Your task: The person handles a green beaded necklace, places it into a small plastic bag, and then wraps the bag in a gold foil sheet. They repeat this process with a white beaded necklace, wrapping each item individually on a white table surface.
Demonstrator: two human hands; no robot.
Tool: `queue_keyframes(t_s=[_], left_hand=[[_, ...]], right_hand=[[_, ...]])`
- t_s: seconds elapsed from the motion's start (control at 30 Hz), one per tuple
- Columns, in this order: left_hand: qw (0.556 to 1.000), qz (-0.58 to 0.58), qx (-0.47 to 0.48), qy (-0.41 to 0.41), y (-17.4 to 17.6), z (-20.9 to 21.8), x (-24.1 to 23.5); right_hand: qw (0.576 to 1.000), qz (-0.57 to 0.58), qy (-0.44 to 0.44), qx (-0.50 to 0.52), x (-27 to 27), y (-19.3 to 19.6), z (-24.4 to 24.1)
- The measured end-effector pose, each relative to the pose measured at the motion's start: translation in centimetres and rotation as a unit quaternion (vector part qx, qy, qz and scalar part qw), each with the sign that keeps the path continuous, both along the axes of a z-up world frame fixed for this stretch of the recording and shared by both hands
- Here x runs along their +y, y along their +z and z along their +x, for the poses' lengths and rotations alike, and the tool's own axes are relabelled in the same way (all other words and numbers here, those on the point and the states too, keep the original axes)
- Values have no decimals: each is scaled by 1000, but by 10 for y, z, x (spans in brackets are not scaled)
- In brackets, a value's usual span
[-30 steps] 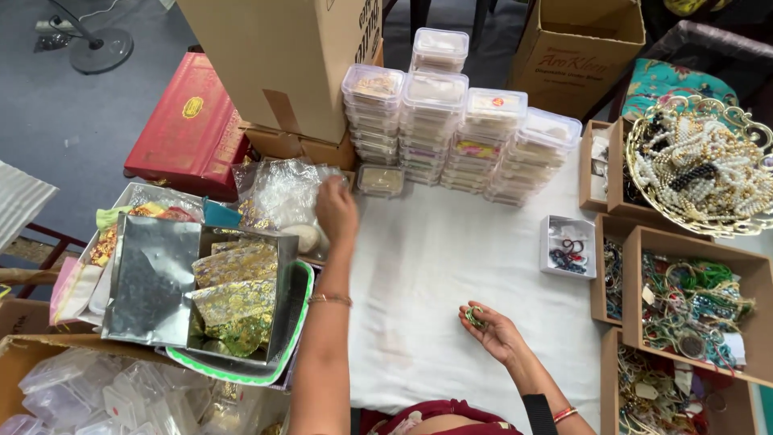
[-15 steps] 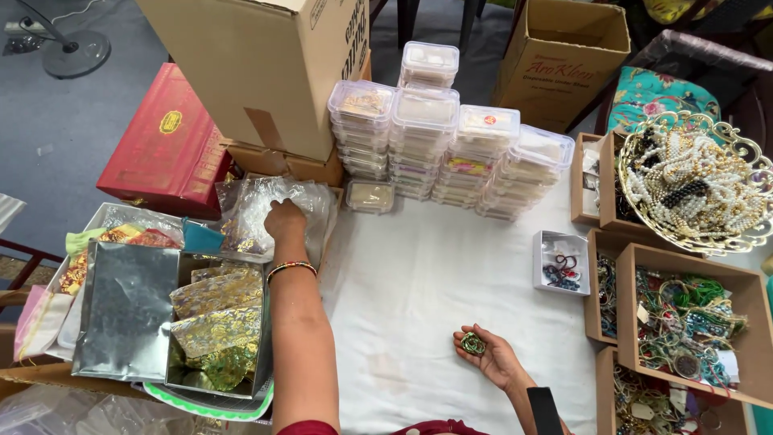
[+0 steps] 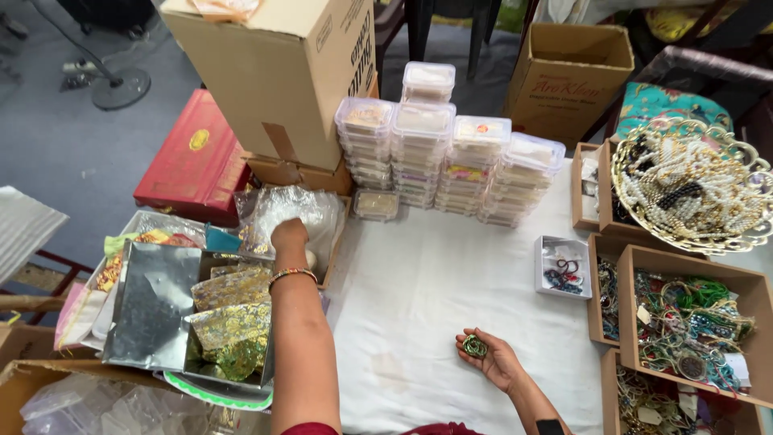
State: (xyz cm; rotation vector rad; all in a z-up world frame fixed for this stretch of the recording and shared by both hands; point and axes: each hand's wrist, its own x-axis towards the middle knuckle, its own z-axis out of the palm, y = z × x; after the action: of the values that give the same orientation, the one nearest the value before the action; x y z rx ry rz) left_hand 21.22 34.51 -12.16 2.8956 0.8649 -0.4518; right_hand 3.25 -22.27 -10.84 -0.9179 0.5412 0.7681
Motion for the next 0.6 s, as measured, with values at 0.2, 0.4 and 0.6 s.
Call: queue_keyframes(t_s=[0.2,0.4,0.6], left_hand=[[994,90,-58,20,22,-21,-41],[996,58,-54,51,74,-24,-37],[941,92,-318,73,155,-35,-65]], right_hand=[[1000,-15,-4,-8,-2,0,-5],[1000,1,3,-31,-4,-1,-7],[999,-16,13,-30,-2,2,-10]])
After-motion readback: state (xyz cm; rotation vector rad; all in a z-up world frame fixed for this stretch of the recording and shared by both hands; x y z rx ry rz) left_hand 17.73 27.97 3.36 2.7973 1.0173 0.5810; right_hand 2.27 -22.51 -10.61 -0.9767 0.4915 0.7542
